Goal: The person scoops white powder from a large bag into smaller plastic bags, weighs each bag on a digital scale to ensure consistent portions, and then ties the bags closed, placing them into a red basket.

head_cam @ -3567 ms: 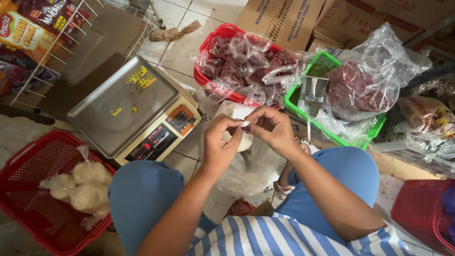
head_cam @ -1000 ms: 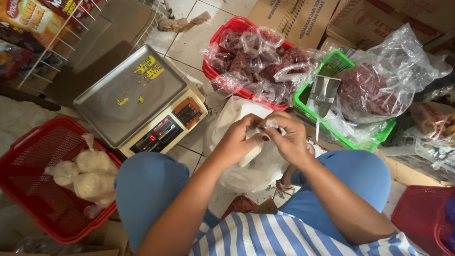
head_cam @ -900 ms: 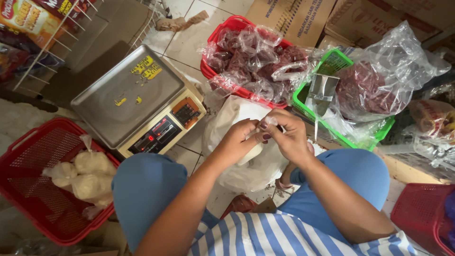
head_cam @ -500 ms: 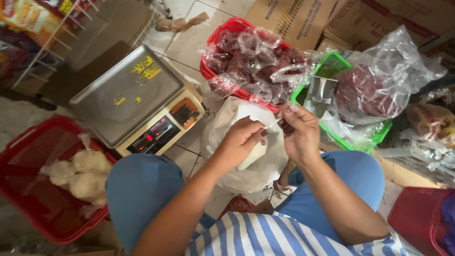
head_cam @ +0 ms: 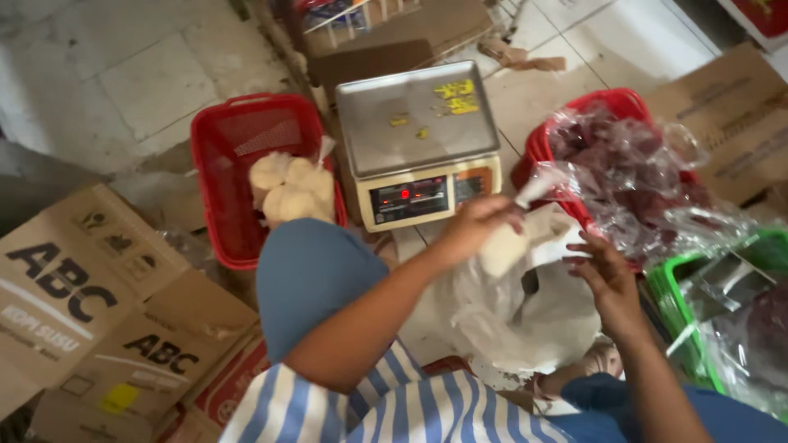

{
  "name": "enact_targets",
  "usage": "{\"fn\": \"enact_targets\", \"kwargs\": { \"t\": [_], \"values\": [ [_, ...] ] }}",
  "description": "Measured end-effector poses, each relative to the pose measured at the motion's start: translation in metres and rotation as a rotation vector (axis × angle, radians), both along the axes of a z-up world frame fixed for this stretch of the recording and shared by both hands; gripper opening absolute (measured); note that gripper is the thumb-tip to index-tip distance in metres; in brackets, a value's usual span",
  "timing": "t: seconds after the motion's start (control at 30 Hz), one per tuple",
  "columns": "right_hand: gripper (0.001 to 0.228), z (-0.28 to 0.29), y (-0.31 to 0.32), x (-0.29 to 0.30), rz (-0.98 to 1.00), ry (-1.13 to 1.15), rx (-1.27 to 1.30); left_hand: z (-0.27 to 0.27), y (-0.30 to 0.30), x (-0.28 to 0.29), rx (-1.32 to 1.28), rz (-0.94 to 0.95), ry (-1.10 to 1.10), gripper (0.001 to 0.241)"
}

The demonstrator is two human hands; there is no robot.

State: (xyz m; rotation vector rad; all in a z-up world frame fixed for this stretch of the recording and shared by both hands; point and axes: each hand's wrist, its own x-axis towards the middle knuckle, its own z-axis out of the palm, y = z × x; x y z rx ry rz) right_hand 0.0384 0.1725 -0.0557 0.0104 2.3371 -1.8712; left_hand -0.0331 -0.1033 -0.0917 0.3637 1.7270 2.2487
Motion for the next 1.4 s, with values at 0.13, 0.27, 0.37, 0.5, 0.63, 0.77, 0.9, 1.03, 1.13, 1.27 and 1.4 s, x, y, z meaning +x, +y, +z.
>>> {"fn": "enact_targets", "kwargs": {
  "t": [0.13, 0.27, 0.37, 0.5, 0.63, 0.77, 0.9, 1.03, 1.13, 1.27, 1.4],
  "values": [
    [0.052, -0.022, -0.024, -0.017, 0.111, -0.099, 0.06, -0.024, -0.11, -0.028, -0.108, 0.377, 0.183, 0.02],
    [0.047, -0.032, -0.069, -0.054, 0.254, -0.062, 0.109, -0.008, -0.244, -0.034, -0.29, 0.574, 0.244, 0.026],
    [0.045, -0.041, -0.106, -0.076, 0.31, 0.001, 0.051, 0.015, -0.327, -0.022, -0.29, 0.665, 0.083, 0.018],
    [0.049, -0.059, -0.117, -0.088, 0.31, -0.024, 0.048, 0.014, -0.388, -0.003, -0.404, 0.723, 0.042, 0.017],
    [0.03, -0.085, -0.097, -0.087, 0.271, -0.099, 0.089, -0.028, -0.415, -0.001, -0.731, 0.69, 0.054, 0.019],
    [0.045, -0.095, -0.076, -0.077, 0.23, -0.165, 0.12, -0.089, -0.411, -0.021, -0.767, 0.486, 0.106, 0.017],
    [0.046, -0.11, -0.067, -0.064, 0.205, -0.233, 0.128, -0.129, -0.393, -0.028, -0.936, 0.27, 0.084, 0.019],
    [0.046, -0.129, -0.07, -0.051, 0.211, -0.267, 0.106, -0.154, -0.381, -0.031, -0.992, 0.323, 0.358, 0.013],
    [0.047, -0.138, -0.072, -0.045, 0.222, -0.288, 0.054, -0.161, -0.381, -0.03, -1.041, 0.378, 0.431, 0.01],
    [0.048, -0.139, -0.072, -0.036, 0.217, -0.318, 0.066, -0.142, -0.377, -0.025, -1.102, 0.392, 0.459, 0.024],
    [0.047, -0.133, -0.066, -0.031, 0.244, -0.273, 0.079, -0.086, -0.373, -0.019, -1.062, 0.386, 0.374, 0.037]
  ]
}}
